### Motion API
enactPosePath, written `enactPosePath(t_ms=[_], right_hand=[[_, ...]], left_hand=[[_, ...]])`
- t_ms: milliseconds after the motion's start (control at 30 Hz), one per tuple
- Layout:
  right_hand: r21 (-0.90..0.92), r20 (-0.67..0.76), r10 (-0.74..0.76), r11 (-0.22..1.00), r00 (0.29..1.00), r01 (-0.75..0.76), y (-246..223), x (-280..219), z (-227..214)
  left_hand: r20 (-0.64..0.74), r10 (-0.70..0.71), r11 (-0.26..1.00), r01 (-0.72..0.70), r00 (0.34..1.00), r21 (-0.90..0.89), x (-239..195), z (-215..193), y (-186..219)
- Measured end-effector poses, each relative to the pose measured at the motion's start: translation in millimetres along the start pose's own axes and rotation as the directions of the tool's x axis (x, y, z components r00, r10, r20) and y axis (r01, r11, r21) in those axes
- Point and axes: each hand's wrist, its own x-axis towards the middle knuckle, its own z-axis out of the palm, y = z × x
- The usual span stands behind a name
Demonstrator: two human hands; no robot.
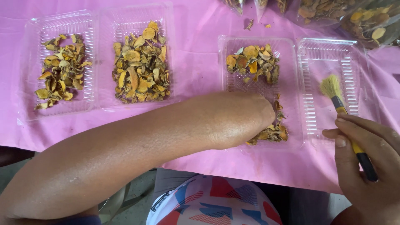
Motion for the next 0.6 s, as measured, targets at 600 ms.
enactPosePath(t_ms=[600], right_hand=[[-0.012, -0.066, -0.023, 1.0, 0.998, 0.022, -4.2, 3.1, -3.2]], left_hand=[[-0.072, 0.026, 1.0, -0.026, 0.997, -0.005, 10.4, 14.5, 0.3]])
